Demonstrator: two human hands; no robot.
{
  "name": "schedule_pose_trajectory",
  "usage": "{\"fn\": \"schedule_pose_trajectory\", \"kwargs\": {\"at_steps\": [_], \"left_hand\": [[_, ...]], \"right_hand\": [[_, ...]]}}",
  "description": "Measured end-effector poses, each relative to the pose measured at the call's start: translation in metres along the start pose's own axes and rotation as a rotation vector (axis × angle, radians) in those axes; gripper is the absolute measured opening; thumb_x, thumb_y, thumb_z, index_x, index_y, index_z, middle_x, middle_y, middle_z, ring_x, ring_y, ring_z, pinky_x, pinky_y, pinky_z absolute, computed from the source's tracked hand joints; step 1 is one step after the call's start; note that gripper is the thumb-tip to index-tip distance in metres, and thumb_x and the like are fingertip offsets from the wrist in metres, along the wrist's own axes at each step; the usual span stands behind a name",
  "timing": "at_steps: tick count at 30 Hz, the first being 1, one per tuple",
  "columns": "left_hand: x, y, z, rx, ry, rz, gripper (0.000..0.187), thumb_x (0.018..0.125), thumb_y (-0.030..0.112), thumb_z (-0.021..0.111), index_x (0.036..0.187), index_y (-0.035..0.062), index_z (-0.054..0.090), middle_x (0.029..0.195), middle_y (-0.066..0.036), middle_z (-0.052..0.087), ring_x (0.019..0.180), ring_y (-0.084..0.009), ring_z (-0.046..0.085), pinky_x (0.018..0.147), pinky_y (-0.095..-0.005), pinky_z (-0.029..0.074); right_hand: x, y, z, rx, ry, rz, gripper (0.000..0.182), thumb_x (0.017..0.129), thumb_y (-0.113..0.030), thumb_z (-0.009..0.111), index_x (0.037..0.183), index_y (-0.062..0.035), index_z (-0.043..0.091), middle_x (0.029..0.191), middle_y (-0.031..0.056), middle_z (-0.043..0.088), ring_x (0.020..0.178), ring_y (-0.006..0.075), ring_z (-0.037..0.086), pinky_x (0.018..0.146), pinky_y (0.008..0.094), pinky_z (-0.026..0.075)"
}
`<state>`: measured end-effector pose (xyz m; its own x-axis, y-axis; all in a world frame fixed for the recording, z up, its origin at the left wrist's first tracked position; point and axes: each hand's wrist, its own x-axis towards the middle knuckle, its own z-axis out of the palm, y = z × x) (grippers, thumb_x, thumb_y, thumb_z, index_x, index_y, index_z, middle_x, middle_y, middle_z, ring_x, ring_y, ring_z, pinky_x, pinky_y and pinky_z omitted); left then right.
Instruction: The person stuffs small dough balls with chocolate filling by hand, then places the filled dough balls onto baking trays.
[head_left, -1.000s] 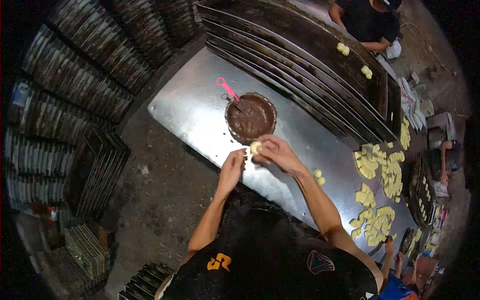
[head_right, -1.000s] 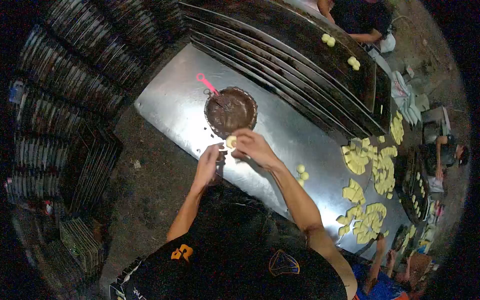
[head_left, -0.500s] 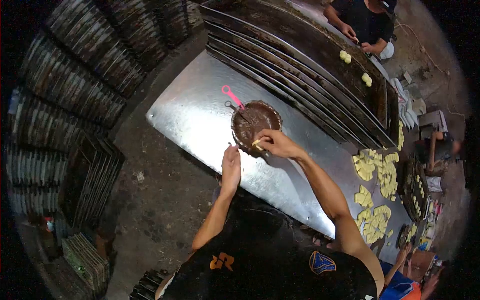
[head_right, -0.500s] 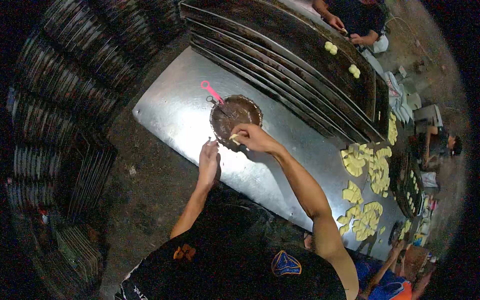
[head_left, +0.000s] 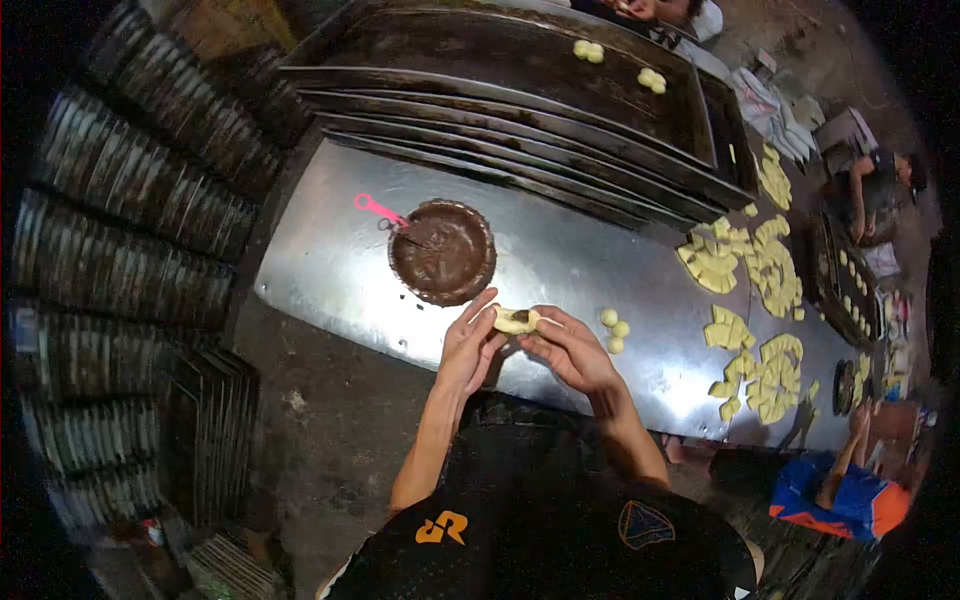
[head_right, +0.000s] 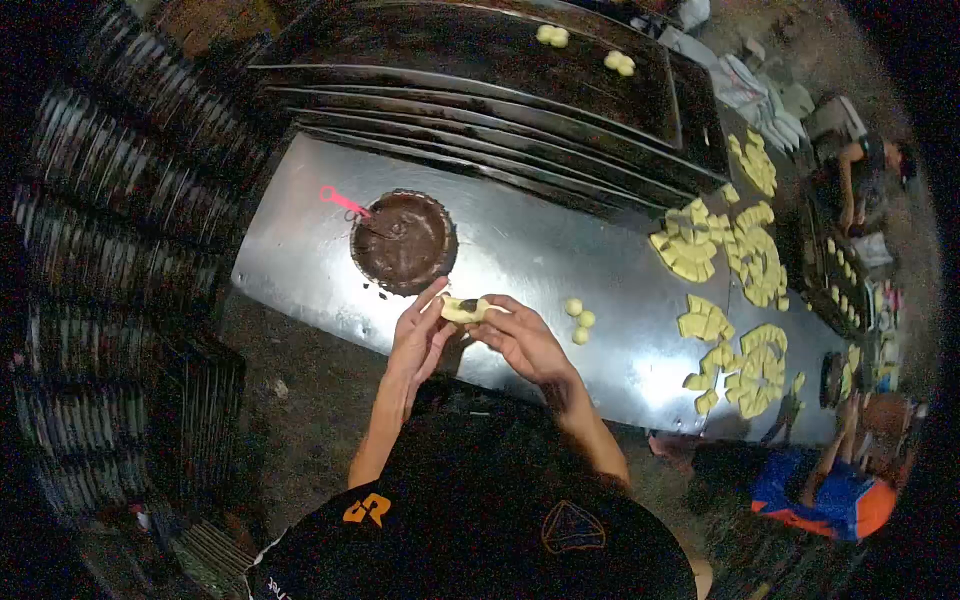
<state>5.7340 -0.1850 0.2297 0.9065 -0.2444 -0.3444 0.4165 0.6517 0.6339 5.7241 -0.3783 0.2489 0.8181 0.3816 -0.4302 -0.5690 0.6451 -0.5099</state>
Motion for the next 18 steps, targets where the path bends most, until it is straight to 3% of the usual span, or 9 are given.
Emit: {"fn": "schedule_pose_trajectory", "kwargs": {"at_steps": [1,3,4,7,8,11,14,17,18], "left_hand": [[0.001,0.0,0.006,-0.007,-0.018,-0.005,0.048,0.101,0.017,0.059,0.142,0.0001,0.043,0.118,-0.008,0.06,0.11,-0.017,0.061,0.096,-0.0324,0.052],[-0.001,-0.002,0.017,0.018,-0.026,-0.037,0.049,0.101,0.019,0.057,0.143,-0.0006,0.042,0.122,-0.01,0.059,0.113,-0.0176,0.06,0.099,-0.0329,0.051],[-0.002,-0.001,0.026,0.086,-0.067,-0.006,0.048,0.102,0.022,0.057,0.142,-0.0013,0.043,0.126,-0.011,0.059,0.116,-0.0193,0.058,0.101,-0.0346,0.05],[-0.007,-0.007,0.044,0.227,-0.115,0.054,0.048,0.102,0.023,0.056,0.142,-0.0012,0.045,0.129,-0.012,0.058,0.121,-0.0194,0.055,0.103,-0.0345,0.047],[-0.008,-0.011,0.047,0.453,-0.133,0.138,0.047,0.102,0.021,0.055,0.143,-0.001,0.044,0.128,-0.012,0.058,0.118,-0.0189,0.056,0.1,-0.0323,0.048],[-0.017,-0.025,0.055,0.832,-0.145,0.288,0.042,0.102,0.018,0.054,0.141,0.004,0.05,0.128,-0.01,0.058,0.117,-0.0188,0.054,0.098,-0.0305,0.045],[-0.016,-0.034,0.054,1.144,-0.238,0.518,0.039,0.104,0.019,0.05,0.14,0.0024,0.05,0.129,-0.01,0.056,0.119,-0.0173,0.053,0.098,-0.0305,0.047],[-0.013,-0.033,0.057,0.836,-0.154,0.363,0.036,0.103,0.019,0.052,0.136,0.0033,0.055,0.126,-0.011,0.059,0.109,-0.0176,0.057,0.095,-0.0304,0.046],[-0.013,-0.031,0.059,0.636,-0.017,0.176,0.038,0.103,0.02,0.052,0.137,0.0017,0.052,0.126,-0.012,0.059,0.107,-0.0152,0.058,0.09,-0.0278,0.05]], "right_hand": [[-0.005,0.003,0.001,0.019,0.002,-0.012,0.038,0.097,-0.004,0.059,0.133,-0.0003,0.047,0.114,0.0132,0.064,0.101,0.023,0.067,0.086,0.0319,0.055],[-0.016,0.009,0.005,-0.636,0.057,-0.491,0.045,0.095,0.0,0.061,0.138,-0.0008,0.048,0.115,0.0127,0.064,0.1,0.023,0.067,0.083,0.0328,0.055],[-0.024,0.002,0.01,-1.049,0.2,-0.64,0.042,0.093,-0.002,0.064,0.134,-0.0049,0.058,0.115,0.013,0.063,0.101,0.0229,0.067,0.085,0.0324,0.054],[-0.03,-0.006,-0.003,-1.222,0.14,-0.756,0.031,0.091,-0.006,0.068,0.122,-0.0085,0.069,0.115,0.0134,0.061,0.101,0.0237,0.064,0.085,0.0322,0.053],[-0.031,-0.016,-0.009,-1.483,0.126,-0.815,0.03,0.088,-0.01,0.071,0.118,-0.0087,0.071,0.113,0.0132,0.061,0.099,0.0244,0.061,0.083,0.0337,0.052],[-0.039,-0.032,-0.009,-1.566,0.147,-0.836,0.025,0.087,-0.009,0.07,0.112,-0.0042,0.07,0.112,0.0124,0.06,0.098,0.0254,0.058,0.077,0.0352,0.052],[-0.035,-0.03,-0.014,-1.352,0.184,-0.74,0.019,0.087,-0.008,0.071,0.104,-0.0005,0.067,0.102,0.0113,0.063,0.092,0.0225,0.06,0.076,0.0329,0.05],[-0.03,-0.026,-0.02,-1.319,0.184,-0.715,0.019,0.086,-0.005,0.072,0.104,0.0008,0.067,0.098,0.0107,0.065,0.086,0.0202,0.063,0.077,0.0313,0.051],[-0.029,-0.025,-0.02,-1.286,0.198,-0.747,0.018,0.088,-0.007,0.071,0.104,0.0012,0.068,0.099,0.0121,0.066,0.087,0.0221,0.064,0.077,0.0324,0.052]]}}
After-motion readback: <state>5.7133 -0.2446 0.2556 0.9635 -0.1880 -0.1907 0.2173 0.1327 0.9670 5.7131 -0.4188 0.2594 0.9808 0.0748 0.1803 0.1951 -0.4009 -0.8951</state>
